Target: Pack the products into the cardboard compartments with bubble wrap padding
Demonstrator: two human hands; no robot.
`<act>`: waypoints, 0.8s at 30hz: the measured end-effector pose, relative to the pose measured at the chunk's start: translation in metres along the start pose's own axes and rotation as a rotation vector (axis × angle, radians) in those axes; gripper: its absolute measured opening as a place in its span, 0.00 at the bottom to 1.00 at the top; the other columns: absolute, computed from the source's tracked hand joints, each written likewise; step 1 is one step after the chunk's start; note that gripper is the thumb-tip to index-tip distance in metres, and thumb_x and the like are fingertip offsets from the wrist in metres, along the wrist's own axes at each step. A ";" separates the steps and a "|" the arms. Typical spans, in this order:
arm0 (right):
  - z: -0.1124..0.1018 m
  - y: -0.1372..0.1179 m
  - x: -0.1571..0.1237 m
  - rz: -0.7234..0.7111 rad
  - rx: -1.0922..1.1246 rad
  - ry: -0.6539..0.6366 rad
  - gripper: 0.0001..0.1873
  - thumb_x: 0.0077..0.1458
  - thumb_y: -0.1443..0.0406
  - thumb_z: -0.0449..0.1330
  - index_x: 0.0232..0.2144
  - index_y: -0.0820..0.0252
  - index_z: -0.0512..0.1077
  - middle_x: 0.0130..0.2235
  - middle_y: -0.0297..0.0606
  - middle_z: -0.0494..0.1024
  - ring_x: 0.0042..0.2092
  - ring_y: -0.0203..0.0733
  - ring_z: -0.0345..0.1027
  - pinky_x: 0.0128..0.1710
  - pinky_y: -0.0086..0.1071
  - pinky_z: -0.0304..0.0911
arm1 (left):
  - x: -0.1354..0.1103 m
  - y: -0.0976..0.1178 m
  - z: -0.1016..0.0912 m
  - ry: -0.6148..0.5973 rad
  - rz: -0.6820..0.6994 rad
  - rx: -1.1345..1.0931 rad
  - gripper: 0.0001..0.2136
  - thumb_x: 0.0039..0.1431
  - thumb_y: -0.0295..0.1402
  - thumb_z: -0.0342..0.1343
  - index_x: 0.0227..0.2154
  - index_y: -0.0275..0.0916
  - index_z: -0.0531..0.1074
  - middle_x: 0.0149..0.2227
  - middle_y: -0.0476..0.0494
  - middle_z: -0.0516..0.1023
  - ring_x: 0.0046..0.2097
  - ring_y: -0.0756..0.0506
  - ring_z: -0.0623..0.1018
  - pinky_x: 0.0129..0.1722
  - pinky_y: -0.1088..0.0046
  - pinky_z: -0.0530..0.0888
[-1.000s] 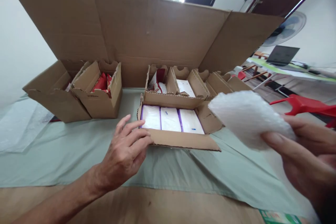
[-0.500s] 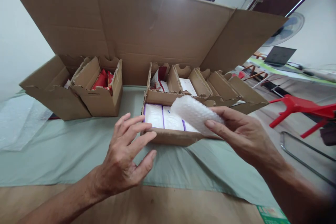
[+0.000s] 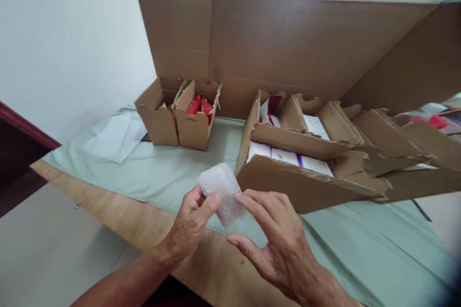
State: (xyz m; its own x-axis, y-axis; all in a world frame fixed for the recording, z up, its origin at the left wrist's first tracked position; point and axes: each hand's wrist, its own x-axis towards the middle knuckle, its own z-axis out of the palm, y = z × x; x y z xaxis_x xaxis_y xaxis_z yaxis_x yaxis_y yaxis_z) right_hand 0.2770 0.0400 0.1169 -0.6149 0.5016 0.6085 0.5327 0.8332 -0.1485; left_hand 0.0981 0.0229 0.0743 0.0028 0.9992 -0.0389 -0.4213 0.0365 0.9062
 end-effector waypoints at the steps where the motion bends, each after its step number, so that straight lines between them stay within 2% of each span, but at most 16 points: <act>1: 0.009 -0.002 -0.002 0.036 0.022 0.014 0.22 0.68 0.52 0.57 0.53 0.64 0.68 0.45 0.48 0.79 0.43 0.49 0.73 0.43 0.42 0.64 | -0.004 -0.002 -0.006 0.013 -0.009 -0.009 0.21 0.61 0.47 0.65 0.49 0.36 0.77 0.43 0.40 0.83 0.43 0.44 0.80 0.45 0.71 0.74; 5: 0.040 -0.006 0.002 0.135 0.097 0.018 0.15 0.66 0.56 0.60 0.49 0.59 0.69 0.41 0.42 0.80 0.39 0.47 0.74 0.37 0.38 0.67 | -0.014 0.002 -0.024 0.025 -0.017 -0.056 0.26 0.53 0.48 0.70 0.48 0.35 0.77 0.44 0.39 0.84 0.44 0.42 0.81 0.46 0.70 0.75; 9: 0.066 -0.017 0.014 0.184 0.284 -0.048 0.04 0.66 0.62 0.59 0.42 0.54 0.70 0.34 0.34 0.79 0.33 0.41 0.73 0.32 0.33 0.68 | -0.020 0.007 -0.050 0.042 -0.055 0.007 0.23 0.54 0.47 0.69 0.45 0.34 0.77 0.40 0.39 0.83 0.42 0.42 0.81 0.45 0.68 0.75; 13: 0.089 -0.030 0.020 0.107 0.369 -0.140 0.14 0.64 0.63 0.61 0.52 0.50 0.72 0.45 0.38 0.82 0.43 0.45 0.77 0.41 0.38 0.73 | -0.023 0.015 -0.100 0.192 -0.088 0.262 0.16 0.53 0.42 0.64 0.39 0.34 0.78 0.35 0.43 0.82 0.37 0.44 0.79 0.38 0.71 0.75; 15: 0.100 -0.032 0.025 0.138 0.397 -0.192 0.16 0.63 0.64 0.61 0.53 0.50 0.72 0.49 0.39 0.82 0.45 0.46 0.78 0.44 0.40 0.74 | -0.019 0.024 -0.131 0.230 -0.104 0.378 0.16 0.50 0.41 0.62 0.37 0.34 0.78 0.34 0.43 0.81 0.34 0.44 0.78 0.35 0.71 0.74; 17: 0.112 -0.031 0.033 0.219 0.441 -0.240 0.15 0.63 0.64 0.60 0.53 0.52 0.73 0.51 0.41 0.81 0.44 0.45 0.78 0.41 0.39 0.75 | -0.008 0.037 -0.162 0.260 -0.091 0.449 0.17 0.49 0.42 0.61 0.37 0.34 0.77 0.34 0.43 0.81 0.34 0.44 0.78 0.34 0.70 0.74; 20: 0.131 -0.026 0.047 0.317 0.492 -0.295 0.13 0.64 0.63 0.58 0.49 0.55 0.75 0.54 0.44 0.80 0.44 0.45 0.79 0.33 0.35 0.75 | 0.024 0.061 -0.202 0.324 -0.049 0.569 0.21 0.48 0.42 0.62 0.42 0.34 0.76 0.37 0.42 0.82 0.37 0.42 0.80 0.36 0.69 0.75; 22: 0.142 -0.022 0.052 0.338 0.504 -0.312 0.13 0.64 0.62 0.57 0.47 0.55 0.77 0.55 0.46 0.80 0.46 0.46 0.79 0.29 0.33 0.74 | 0.052 0.078 -0.226 0.406 -0.025 0.688 0.25 0.49 0.42 0.63 0.49 0.34 0.74 0.41 0.39 0.82 0.42 0.40 0.81 0.41 0.66 0.77; 24: 0.150 -0.018 0.050 0.343 0.496 -0.324 0.14 0.64 0.61 0.56 0.47 0.55 0.78 0.55 0.46 0.80 0.48 0.48 0.79 0.31 0.34 0.75 | 0.078 0.094 -0.251 0.546 -0.005 0.841 0.31 0.52 0.41 0.64 0.58 0.34 0.69 0.48 0.35 0.80 0.49 0.37 0.80 0.50 0.60 0.75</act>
State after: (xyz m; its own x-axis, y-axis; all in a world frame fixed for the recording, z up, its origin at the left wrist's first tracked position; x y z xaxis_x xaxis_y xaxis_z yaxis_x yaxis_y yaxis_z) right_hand 0.1491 0.0847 0.0334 -0.6428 0.7366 0.2105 0.4470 0.5838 -0.6777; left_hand -0.1692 0.1009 0.0506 -0.5027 0.8635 -0.0403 0.3566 0.2496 0.9003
